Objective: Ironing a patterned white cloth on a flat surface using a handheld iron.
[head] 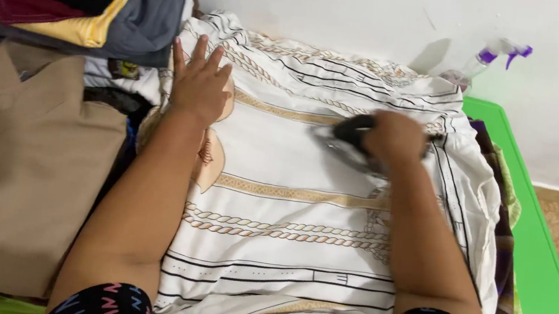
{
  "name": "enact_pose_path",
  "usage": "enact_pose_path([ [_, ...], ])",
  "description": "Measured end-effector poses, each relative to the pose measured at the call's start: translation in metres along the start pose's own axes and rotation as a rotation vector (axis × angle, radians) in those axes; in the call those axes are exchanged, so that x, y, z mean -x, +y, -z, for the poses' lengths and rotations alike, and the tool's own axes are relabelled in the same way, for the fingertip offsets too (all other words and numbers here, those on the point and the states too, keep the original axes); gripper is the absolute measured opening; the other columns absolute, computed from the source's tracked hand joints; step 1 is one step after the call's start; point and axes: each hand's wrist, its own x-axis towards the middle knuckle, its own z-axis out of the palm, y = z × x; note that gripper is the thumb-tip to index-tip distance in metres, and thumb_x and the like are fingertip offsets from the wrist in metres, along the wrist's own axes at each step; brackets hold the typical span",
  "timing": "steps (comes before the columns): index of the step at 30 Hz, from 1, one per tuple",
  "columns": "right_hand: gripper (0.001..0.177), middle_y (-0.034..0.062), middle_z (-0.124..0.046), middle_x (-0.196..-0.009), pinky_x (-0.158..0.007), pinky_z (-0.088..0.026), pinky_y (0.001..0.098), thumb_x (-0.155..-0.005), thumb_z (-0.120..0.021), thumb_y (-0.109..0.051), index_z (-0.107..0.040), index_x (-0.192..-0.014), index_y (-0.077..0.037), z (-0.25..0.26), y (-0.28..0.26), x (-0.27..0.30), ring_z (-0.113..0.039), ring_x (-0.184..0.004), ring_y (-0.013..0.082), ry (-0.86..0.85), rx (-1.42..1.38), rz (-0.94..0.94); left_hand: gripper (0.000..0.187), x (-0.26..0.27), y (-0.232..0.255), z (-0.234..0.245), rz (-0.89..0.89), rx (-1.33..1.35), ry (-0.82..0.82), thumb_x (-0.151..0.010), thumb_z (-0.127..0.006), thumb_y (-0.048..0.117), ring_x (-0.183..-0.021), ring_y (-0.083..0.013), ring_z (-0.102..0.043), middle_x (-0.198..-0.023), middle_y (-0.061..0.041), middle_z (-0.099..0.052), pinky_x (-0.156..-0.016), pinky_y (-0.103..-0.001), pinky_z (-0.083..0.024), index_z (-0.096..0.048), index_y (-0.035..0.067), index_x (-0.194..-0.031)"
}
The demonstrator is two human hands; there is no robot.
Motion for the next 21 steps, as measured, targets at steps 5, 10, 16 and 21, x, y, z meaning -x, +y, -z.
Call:
enact_pose_path([
  [5,0.030,0.0152,-0.076,-0.104,-0.083,-0.055,0.0500,-0.080,-0.071,-0.030,-0.078,-0.106,-0.017,-0.028,0.110,-0.024,-0.072,-0.099,0.0379,0.147,0.078,-0.240,0.061,-0.007,-0.028,-0.032,0.104,0.248,0.025,-0.094,-0.062,0.039,-0.155,-0.0373,-0.008,-0.167,-0.010,-0.026,-0.121,-0.062,-0.003,-0.049,0.022,-0.152],
  [10,0.030,0.0128,-0.077,-0.101,-0.082,-0.057,0.0485,-0.079,-0.071,-0.029,-0.079,-0.107,-0.023,-0.033,0.099,-0.034,-0.072,-0.096,0.0361,0.099,0.037,-0.211,0.051,-0.012,-0.026,-0.040,0.103,0.333,0.053,-0.101,-0.057,0.030,-0.156,-0.0360,-0.008,-0.168,-0.008,-0.025,-0.125,-0.054,-0.009,-0.049,0.025,-0.152],
  [16,0.026,0.0142,-0.075,-0.101,-0.085,-0.056,0.0479,-0.085,-0.068,-0.026,-0.077,-0.107,-0.016,-0.001,-0.108,-0.028,-0.072,-0.097,0.0356,-0.014,-0.027,0.054,0.073,-0.009,-0.024,-0.019,0.166,0.351,-0.089,-0.087,-0.068,0.017,-0.154,-0.0306,-0.004,-0.168,-0.003,-0.018,-0.122,-0.048,-0.012,-0.040,0.025,-0.154],
  [21,0.025,0.0133,-0.075,-0.100,-0.085,-0.056,0.0473,-0.088,-0.061,-0.020,-0.074,-0.108,-0.017,0.004,-0.174,-0.024,-0.072,-0.098,0.0350,0.024,-0.062,0.074,0.071,-0.007,-0.026,-0.029,0.130,0.322,-0.027,-0.088,-0.063,0.009,-0.156,-0.0313,-0.009,-0.169,-0.004,-0.023,-0.124,-0.046,-0.017,-0.043,0.022,-0.155],
])
